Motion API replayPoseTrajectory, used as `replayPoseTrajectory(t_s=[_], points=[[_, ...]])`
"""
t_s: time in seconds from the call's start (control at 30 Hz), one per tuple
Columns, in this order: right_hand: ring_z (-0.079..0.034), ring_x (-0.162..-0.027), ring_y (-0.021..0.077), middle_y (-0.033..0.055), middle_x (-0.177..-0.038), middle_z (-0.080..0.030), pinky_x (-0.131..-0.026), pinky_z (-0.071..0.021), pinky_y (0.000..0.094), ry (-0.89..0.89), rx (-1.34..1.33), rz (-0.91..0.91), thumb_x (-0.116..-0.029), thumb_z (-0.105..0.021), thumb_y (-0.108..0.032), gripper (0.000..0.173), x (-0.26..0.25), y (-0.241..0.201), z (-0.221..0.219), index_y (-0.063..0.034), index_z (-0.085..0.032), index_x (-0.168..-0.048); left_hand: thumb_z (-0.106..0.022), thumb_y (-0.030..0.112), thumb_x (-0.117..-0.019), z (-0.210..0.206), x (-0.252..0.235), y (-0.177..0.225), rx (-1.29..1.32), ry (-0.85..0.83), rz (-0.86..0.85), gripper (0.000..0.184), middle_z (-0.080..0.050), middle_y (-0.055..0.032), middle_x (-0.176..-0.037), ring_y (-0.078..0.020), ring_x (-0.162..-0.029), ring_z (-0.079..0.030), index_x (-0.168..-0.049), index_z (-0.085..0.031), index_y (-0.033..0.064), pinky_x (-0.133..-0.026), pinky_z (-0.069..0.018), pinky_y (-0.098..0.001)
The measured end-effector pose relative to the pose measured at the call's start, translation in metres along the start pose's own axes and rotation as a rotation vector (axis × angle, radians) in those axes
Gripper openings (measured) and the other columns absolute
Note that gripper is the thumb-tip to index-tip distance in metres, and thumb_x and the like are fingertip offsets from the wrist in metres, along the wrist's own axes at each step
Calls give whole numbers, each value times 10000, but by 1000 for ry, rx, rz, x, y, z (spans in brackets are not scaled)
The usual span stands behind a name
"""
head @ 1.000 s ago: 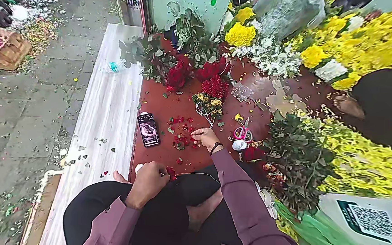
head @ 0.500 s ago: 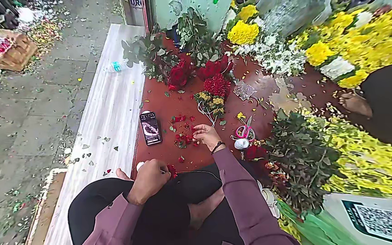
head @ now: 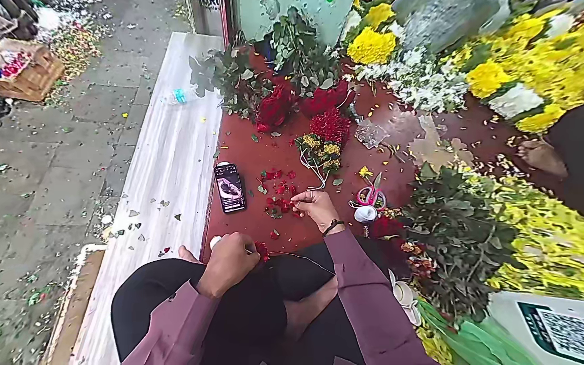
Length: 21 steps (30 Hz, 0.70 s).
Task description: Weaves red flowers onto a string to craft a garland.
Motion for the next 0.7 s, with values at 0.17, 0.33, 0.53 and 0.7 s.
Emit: replayPoseTrajectory(t_s=[0.17,0.33,0.53,0.7], points=[[-659,-618,176,115,-848,-745,-556,-551,305,65,-60,65,-913,-718,-38,124,21,-12,-3,-45,-764,-1028,-715,346,-862,0,-1,0,-13,10,4,157,-726,2,-788,-196,-767,-693,-874,-774,201,-726,-552,-542],[-626,-587,170,129,-770,-714,-539,-531,298,93,-168,167,-894,-689,10,85,35,-22,-7,-7,-756,-943,-717,346,-849,-1,-4,-3,-22,19,1,159,-718,-7,-785,-212,-764,-688,-867,-774,199,-710,-548,-551],[-679,-675,200,137,-890,-751,-626,-586,340,84,-220,256,-894,-664,6,136,53,-35,-12,1,-774,-973,-718,342,-844,-1,-7,-4,-21,19,0,164,-717,-18,-787,-230,-769,-688,-859,-768,187,-712,-545,-564],[-734,-856,214,103,-993,-764,-767,-638,385,74,-157,408,-809,-739,25,197,69,-52,-19,-28,-773,-996,-734,329,-839,0,-8,-4,-5,39,1,167,-717,-41,-784,-242,-768,-692,-856,-767,165,-719,-550,-572]])
Point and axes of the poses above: each hand's wrist, its own x-axis away from the middle knuckle, its own z-axis out of the back of the hand, y = z × x, the point moved 7 cm from there along -x, towards the middle knuckle
